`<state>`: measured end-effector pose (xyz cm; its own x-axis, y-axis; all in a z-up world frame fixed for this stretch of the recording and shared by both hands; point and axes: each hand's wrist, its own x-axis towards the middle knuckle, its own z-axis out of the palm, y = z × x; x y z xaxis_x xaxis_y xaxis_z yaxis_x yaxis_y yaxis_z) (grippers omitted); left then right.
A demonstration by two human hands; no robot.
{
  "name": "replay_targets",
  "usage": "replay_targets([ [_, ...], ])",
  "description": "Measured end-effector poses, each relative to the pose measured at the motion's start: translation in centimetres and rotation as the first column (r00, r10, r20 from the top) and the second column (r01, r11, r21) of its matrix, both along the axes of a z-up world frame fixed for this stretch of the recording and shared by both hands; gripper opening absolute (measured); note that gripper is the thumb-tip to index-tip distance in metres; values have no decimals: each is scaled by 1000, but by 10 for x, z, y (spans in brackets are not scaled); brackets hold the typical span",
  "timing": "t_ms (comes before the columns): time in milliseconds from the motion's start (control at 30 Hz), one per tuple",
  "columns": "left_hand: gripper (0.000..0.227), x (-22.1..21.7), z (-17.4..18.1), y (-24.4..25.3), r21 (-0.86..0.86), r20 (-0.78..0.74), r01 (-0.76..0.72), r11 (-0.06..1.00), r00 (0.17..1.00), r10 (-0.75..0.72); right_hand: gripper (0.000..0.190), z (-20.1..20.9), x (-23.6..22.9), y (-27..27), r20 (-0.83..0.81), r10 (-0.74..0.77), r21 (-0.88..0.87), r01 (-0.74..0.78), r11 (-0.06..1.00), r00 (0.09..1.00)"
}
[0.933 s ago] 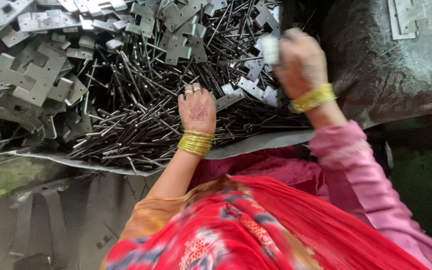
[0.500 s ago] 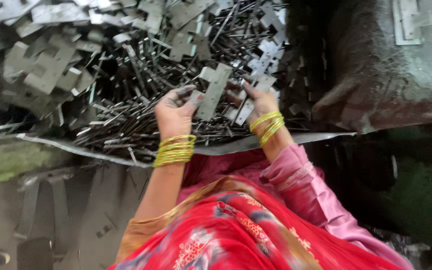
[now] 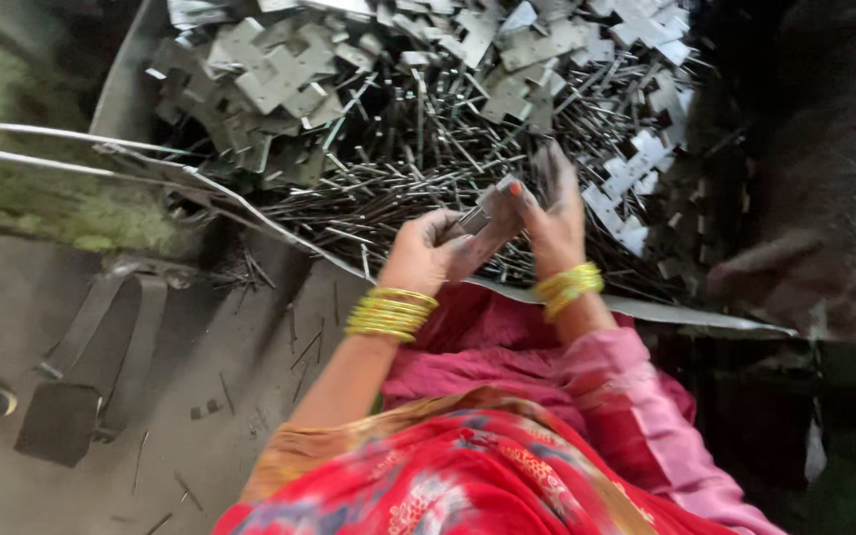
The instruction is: The person repeatedly picks up small metal brackets and pins from a large mixed pile, separates them by hand, and places the sorted brackets into a separate pile on the right side of the bin.
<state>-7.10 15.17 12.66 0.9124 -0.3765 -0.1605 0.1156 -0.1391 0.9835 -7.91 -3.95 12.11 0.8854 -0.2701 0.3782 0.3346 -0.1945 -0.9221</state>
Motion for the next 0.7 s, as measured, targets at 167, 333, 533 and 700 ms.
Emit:
replay_targets([
  [167,24,67,0,20,339,221,390,856,852,-475,34,25,7,-30,-665,114,-569,-600,562,738],
  [333,29,189,0,44,744,628,-516,425,757,-179,22,-14,-2,-111,-488,31,-184,-138,973,872],
  [533,70,269,-37,109,531,809,-802,274,384,-446,45,-58,-45,-354,242,-708,-619,668,414,663],
  [700,53,268,-35,105,837,452,-451,309,889,73,62,-43,-35,-489,60,-959,-768,626,133,277],
])
